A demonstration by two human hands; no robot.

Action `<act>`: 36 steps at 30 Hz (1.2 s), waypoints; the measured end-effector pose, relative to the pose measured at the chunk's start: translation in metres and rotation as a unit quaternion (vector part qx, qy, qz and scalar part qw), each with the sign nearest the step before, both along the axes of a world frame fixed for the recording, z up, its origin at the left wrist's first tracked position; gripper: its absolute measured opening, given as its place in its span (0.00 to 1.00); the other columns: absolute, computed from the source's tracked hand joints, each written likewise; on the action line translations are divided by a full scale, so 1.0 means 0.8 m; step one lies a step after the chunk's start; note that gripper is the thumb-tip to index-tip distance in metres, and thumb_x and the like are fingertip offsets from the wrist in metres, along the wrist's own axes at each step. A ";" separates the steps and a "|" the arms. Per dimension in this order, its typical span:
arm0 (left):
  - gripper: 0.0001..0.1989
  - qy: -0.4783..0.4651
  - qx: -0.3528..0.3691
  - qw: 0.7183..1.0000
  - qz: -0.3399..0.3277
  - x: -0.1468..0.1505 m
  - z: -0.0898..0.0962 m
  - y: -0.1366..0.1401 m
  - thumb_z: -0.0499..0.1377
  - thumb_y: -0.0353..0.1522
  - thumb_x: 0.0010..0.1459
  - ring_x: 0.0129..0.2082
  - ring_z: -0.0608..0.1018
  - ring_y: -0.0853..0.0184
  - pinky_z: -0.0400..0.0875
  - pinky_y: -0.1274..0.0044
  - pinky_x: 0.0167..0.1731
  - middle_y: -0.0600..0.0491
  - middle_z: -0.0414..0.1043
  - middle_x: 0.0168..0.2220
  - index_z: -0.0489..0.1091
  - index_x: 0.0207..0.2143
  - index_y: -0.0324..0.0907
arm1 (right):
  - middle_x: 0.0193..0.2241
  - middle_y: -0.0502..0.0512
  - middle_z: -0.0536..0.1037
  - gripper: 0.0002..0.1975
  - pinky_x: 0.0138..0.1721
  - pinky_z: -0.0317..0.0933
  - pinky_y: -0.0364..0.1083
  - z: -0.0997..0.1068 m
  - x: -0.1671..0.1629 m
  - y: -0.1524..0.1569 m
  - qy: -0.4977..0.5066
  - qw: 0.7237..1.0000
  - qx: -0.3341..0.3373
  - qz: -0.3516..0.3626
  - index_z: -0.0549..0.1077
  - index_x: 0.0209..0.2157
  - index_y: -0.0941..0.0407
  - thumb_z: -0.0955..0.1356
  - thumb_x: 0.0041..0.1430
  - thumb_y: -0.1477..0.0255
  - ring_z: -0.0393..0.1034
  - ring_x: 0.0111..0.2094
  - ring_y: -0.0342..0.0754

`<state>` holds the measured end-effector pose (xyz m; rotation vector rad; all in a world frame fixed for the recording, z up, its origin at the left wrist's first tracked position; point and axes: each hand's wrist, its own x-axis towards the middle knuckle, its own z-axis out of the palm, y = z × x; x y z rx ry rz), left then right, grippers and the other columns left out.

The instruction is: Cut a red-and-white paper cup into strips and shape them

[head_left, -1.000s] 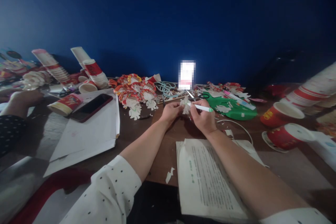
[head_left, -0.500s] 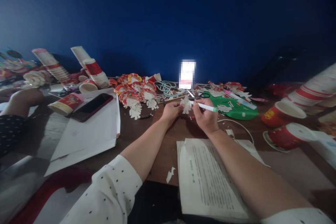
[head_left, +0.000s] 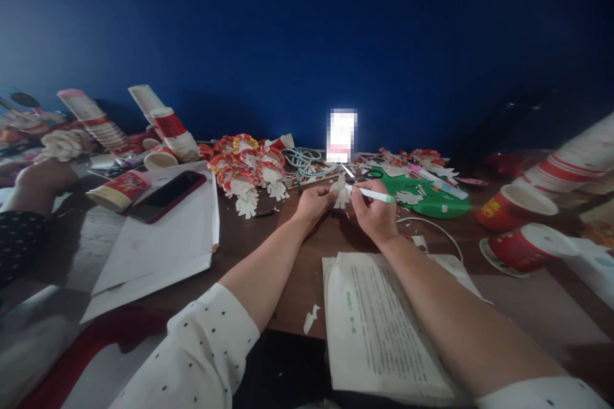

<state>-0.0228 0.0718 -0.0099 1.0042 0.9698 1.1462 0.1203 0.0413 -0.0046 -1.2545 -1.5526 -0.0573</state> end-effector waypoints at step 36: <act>0.17 0.023 0.024 0.999 -0.032 -0.003 -0.004 0.001 0.68 0.42 0.39 0.16 0.58 0.78 0.51 0.81 0.19 0.60 0.61 0.15 0.71 0.23 0.37 | 0.31 0.56 0.77 0.08 0.37 0.67 0.47 0.002 -0.005 -0.005 -0.005 0.999 0.006 0.047 0.71 0.34 0.55 0.66 0.60 0.64 0.73 0.33 0.49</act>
